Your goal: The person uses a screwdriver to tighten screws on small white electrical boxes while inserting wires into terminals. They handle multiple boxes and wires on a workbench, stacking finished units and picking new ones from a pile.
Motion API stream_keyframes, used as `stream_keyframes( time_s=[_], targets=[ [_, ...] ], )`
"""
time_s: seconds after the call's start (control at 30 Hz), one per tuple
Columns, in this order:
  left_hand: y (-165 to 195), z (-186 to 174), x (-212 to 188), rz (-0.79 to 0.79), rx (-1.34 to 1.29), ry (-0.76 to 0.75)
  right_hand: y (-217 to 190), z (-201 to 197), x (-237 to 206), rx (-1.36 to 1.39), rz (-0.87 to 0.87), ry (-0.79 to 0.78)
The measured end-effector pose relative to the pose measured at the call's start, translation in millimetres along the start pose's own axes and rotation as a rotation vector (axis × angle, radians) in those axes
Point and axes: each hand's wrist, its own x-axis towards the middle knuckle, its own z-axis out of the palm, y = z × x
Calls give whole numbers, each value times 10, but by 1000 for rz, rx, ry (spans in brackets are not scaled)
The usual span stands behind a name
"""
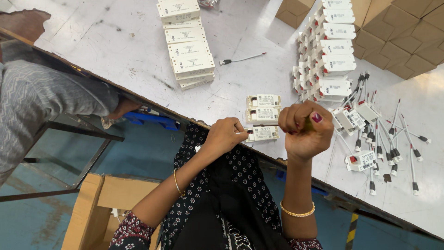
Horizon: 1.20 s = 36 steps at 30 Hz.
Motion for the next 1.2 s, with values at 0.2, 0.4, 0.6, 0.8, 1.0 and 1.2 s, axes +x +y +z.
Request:
stream_keyframes(
  time_s=[0.2,0.4,0.6,0.8,1.0,1.2],
  targets=[
    [-16,6,-1,-54,20,-40,-11,-41,-13,27,-24,37],
    [-22,5,-18,-13,-6,-17,-9,-58,1,32,7,9],
    [12,-14,-33,-6,0,-4,32,7,9,-11,75,38],
    [5,5,-41,4,6,3,101,81,-14,-1,128,127],
    [-4,25,-41,20,-3,24,104,196,-19,-39,110,165],
    [4,31,-53,38,-14,42,126,375,-48,-198,39,192]
  ],
)
